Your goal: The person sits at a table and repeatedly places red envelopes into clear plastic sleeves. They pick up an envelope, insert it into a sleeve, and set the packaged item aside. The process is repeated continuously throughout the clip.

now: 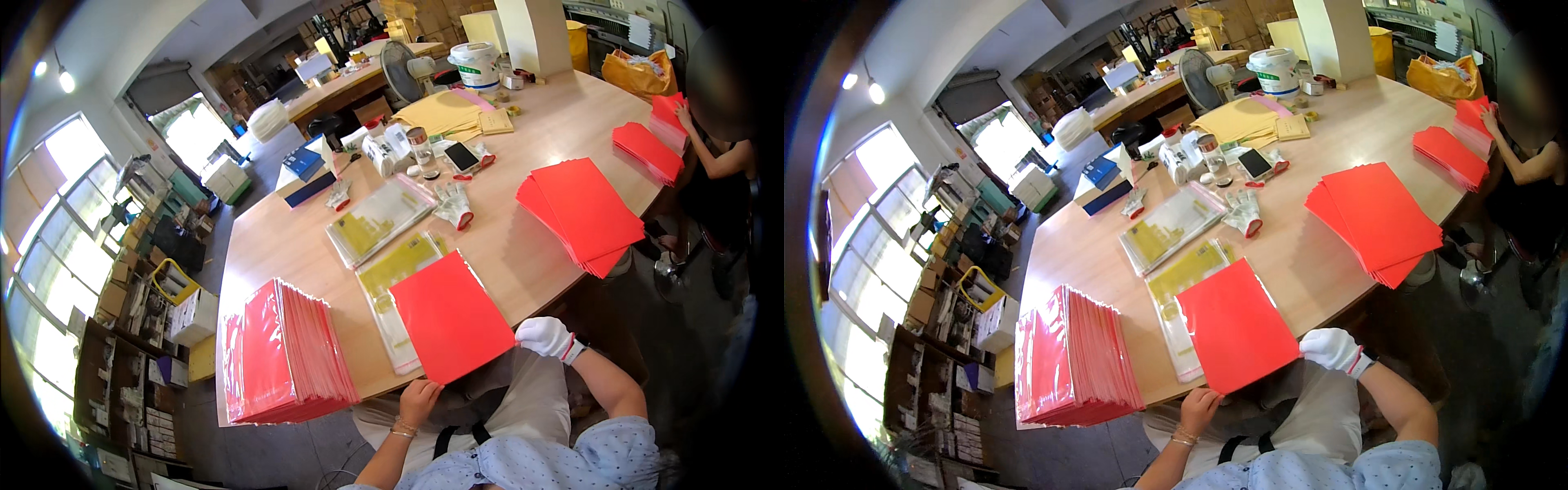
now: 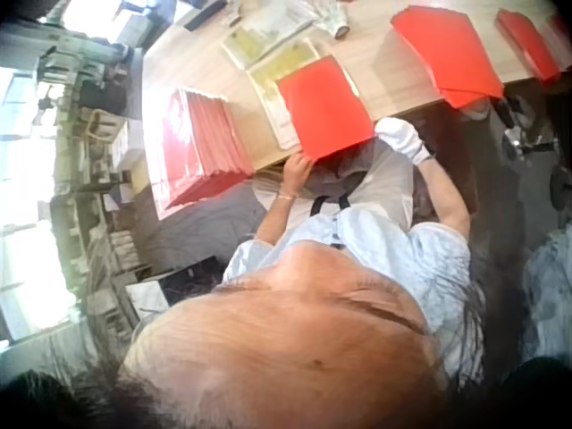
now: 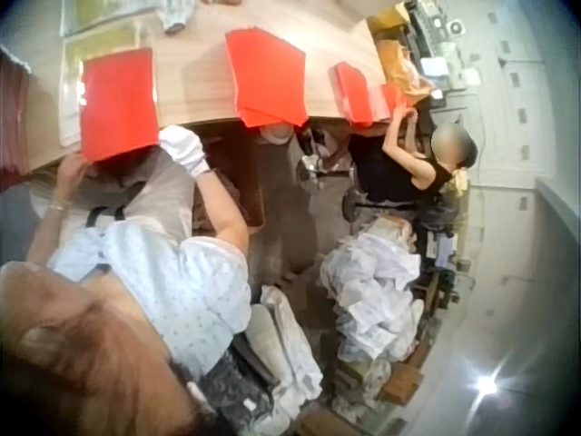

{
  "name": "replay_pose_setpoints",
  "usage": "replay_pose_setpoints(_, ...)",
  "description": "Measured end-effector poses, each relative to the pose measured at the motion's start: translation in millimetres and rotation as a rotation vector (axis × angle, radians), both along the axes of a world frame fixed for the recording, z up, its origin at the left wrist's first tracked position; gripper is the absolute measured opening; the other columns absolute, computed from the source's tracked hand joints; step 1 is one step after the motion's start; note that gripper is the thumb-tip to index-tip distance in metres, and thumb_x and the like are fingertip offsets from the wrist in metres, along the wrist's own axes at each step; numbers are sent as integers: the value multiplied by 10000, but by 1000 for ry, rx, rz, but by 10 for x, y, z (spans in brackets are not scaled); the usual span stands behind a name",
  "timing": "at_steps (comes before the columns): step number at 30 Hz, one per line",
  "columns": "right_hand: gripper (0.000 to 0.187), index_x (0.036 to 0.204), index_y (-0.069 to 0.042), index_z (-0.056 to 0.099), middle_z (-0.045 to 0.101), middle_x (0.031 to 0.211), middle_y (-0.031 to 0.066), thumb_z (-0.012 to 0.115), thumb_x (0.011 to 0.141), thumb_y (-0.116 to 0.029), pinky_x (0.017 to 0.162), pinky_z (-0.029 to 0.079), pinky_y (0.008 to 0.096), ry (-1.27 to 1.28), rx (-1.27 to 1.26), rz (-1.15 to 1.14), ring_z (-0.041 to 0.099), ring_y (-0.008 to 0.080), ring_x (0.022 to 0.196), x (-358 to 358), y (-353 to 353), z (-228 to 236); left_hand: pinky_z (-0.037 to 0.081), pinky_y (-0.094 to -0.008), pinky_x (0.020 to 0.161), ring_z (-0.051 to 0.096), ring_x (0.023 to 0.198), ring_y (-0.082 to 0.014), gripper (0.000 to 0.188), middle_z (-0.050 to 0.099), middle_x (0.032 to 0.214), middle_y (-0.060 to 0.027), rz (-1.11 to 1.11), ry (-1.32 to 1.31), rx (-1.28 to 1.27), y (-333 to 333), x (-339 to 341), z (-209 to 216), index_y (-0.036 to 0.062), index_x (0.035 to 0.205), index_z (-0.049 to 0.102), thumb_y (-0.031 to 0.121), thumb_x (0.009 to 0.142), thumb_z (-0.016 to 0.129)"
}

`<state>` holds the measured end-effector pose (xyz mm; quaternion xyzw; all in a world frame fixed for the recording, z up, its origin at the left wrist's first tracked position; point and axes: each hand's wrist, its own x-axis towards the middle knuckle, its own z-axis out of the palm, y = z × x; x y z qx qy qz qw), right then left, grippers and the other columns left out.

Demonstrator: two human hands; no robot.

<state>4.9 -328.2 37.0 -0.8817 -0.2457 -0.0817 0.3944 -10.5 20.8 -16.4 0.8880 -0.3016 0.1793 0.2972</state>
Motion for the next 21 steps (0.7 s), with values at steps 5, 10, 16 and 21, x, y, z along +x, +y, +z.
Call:
replay_pose_setpoints(5, 232, 683, -71, 592, 591, 669, 167, 529, 776, -274, 600, 468, 442, 206, -249, -210, 592, 352, 655, 129, 129, -176, 463, -366, 524, 585, 595, -309, 221, 598, 689, -130, 147, 283, 2, -42, 127, -60, 50, 773, 608, 259, 841, 633)
replay_pose_setpoints(10, 234, 768, -47, 589, 609, 670, 168, 550, 794, -277, 595, 489, 430, 299, -234, -575, 610, 332, 642, 47, 392, -237, 449, -331, 482, 580, 527, -279, 305, 596, 647, -116, 425, 424, 14, 46, 89, -163, 33, 744, 582, 299, 891, 570)
replay_pose_setpoints(16, 257, 1096, 3, 491, 600, 734, 36, 536, 845, -32, 596, 507, 281, 665, 747, -471, 597, 117, 676, -122, 491, -507, 396, -252, 430, 492, 490, -89, 238, 547, 664, -18, 300, 1270, -958, -93, 11, 50, 22, 974, 526, 255, 937, 497)
replay_pose_setpoints(21, 320, 1155, 34, 519, 602, 1030, 58, 493, 837, 7, 792, 468, 251, 695, 903, -108, 565, 110, 922, -265, 648, -683, 397, -248, 436, 483, 508, -82, 256, 565, 755, -43, 90, 839, -727, 106, 77, 575, 9, 1102, 452, 194, 932, 503)
